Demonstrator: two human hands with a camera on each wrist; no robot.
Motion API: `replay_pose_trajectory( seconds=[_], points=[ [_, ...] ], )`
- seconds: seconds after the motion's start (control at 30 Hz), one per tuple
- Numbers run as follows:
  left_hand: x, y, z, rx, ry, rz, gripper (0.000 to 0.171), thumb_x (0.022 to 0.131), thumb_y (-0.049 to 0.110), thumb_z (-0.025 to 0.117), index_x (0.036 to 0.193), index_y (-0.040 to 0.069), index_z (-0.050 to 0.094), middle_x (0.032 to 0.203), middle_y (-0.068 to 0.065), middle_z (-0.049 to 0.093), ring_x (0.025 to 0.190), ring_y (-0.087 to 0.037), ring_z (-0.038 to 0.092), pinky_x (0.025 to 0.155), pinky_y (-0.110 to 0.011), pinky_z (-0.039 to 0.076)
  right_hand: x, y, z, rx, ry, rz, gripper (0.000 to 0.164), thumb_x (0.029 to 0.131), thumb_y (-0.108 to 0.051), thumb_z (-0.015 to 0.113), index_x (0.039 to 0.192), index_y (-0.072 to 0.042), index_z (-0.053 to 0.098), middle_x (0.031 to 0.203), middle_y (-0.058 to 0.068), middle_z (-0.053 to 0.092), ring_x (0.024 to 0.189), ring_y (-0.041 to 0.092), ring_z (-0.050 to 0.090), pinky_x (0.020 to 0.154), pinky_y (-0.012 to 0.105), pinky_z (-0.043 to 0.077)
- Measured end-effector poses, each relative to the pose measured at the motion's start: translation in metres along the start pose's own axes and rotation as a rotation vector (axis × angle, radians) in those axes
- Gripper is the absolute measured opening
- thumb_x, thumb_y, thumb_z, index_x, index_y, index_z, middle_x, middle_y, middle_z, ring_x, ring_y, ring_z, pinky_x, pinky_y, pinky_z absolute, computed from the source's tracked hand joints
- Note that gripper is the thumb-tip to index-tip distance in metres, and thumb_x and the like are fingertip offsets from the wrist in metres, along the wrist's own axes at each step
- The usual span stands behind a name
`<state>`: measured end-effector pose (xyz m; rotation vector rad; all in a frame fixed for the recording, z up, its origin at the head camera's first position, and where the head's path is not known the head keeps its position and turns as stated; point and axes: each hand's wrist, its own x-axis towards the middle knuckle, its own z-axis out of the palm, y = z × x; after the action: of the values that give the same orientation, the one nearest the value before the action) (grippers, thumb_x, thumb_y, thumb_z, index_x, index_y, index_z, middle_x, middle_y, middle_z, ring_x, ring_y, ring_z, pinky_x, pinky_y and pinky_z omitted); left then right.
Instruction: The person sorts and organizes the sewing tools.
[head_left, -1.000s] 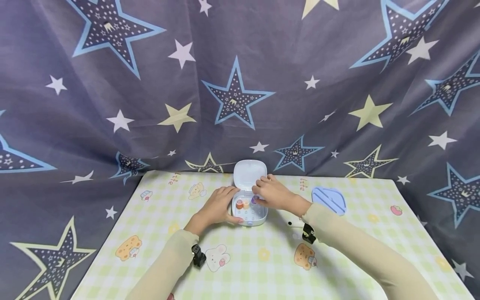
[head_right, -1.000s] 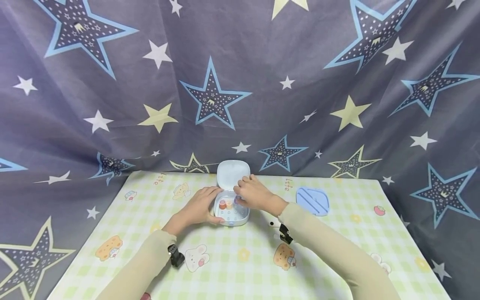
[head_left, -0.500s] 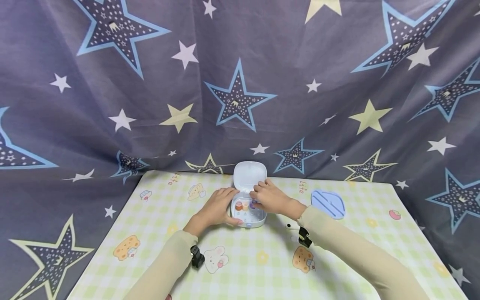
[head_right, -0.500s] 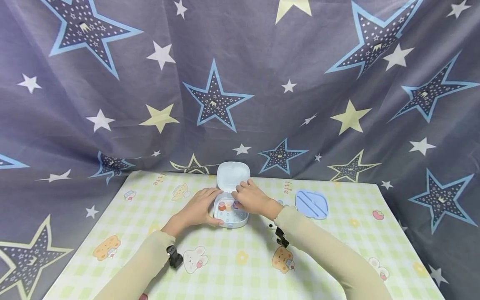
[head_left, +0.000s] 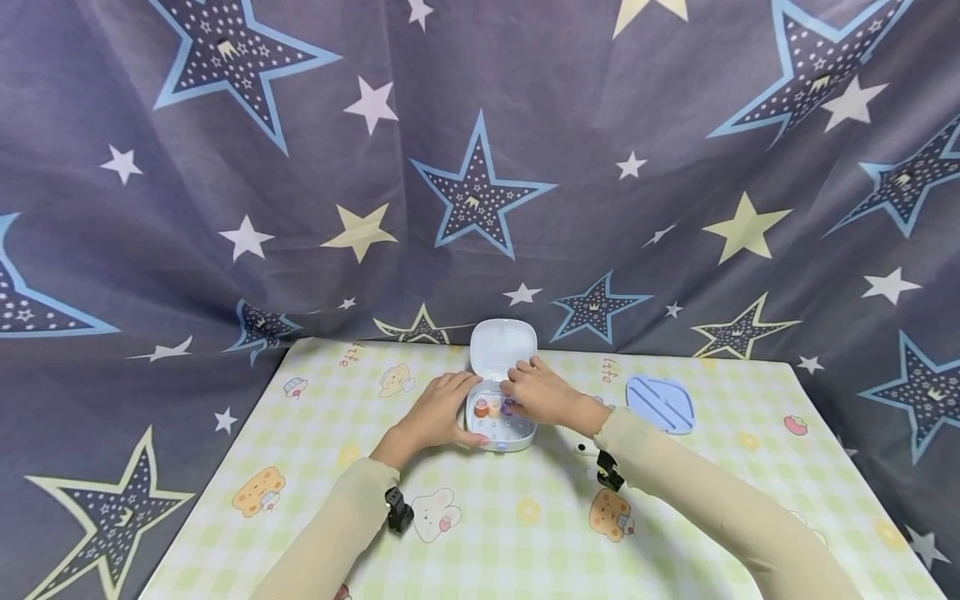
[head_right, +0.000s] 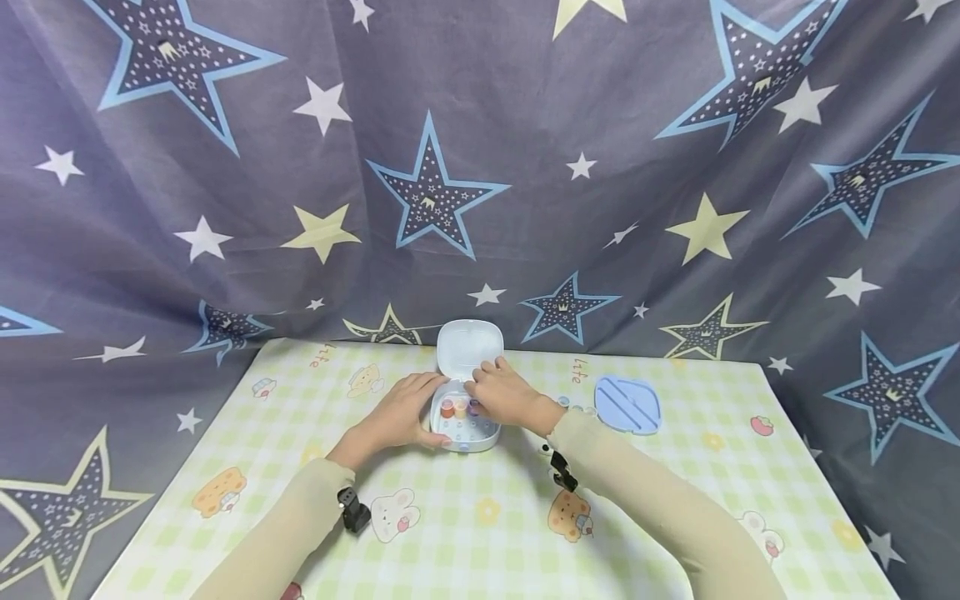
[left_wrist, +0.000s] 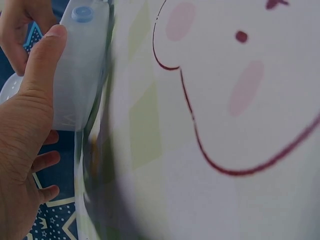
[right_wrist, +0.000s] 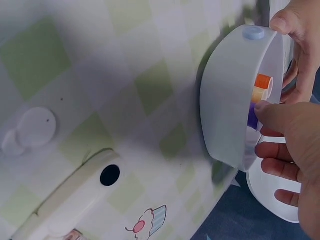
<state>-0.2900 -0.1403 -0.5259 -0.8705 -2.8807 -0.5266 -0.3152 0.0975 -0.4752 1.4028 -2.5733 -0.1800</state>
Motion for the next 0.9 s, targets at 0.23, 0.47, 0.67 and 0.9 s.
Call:
replay_pose_trajectory(
  seconds=[0.23,0.47,0.67,0.9],
  points=[
    [0.0014,-0.0008,0.0017,0.010,0.006,0.001,0.115,0.065,0.069,0.085,0.152,0.006,0.043,0.149,-0.012,0.051,0.139,-0.034,0.046,0.121,-0.051,0.034,0.0009,-0.0006,0.0010,-0.002,-0.017,0.001,0.025,0.091,-0.032,0.077,0.106,-0.013,0.073,0.092,0.003,0.065,0.087,0.022,0.053,0.080,0.037,0.040],
    [0.0022,-0.0029,0.0038,0.016,0.007,0.001,0.115,0.066,0.069,0.084,0.152,0.006,0.043,0.148,-0.012,0.052,0.138,-0.033,0.047,0.122,-0.051,0.034,0.0026,-0.0011,0.0015,-0.010,-0.022,0.002,0.024,0.091,-0.031,0.077,0.106,-0.013,0.073,0.092,0.003,0.065,0.088,0.021,0.054,0.080,0.037,0.041],
    [0.0025,-0.0029,0.0032,0.019,0.009,0.007,0.115,0.066,0.070,0.084,0.152,0.006,0.043,0.149,-0.012,0.052,0.138,-0.033,0.047,0.121,-0.050,0.034,0.0024,-0.0001,0.0012,-0.021,-0.035,0.004,0.025,0.091,-0.032,0.077,0.106,-0.013,0.072,0.092,0.003,0.065,0.088,0.021,0.053,0.080,0.037,0.040],
    [0.0025,-0.0034,0.0041,0.015,0.006,0.002,0.116,0.065,0.069,0.084,0.153,0.006,0.042,0.149,-0.013,0.051,0.139,-0.033,0.046,0.122,-0.051,0.033,0.0027,-0.0001,0.0031,-0.040,-0.038,0.002,0.026,0.091,-0.033,0.076,0.107,-0.013,0.072,0.093,0.003,0.066,0.087,0.021,0.054,0.079,0.036,0.040]
  ],
)
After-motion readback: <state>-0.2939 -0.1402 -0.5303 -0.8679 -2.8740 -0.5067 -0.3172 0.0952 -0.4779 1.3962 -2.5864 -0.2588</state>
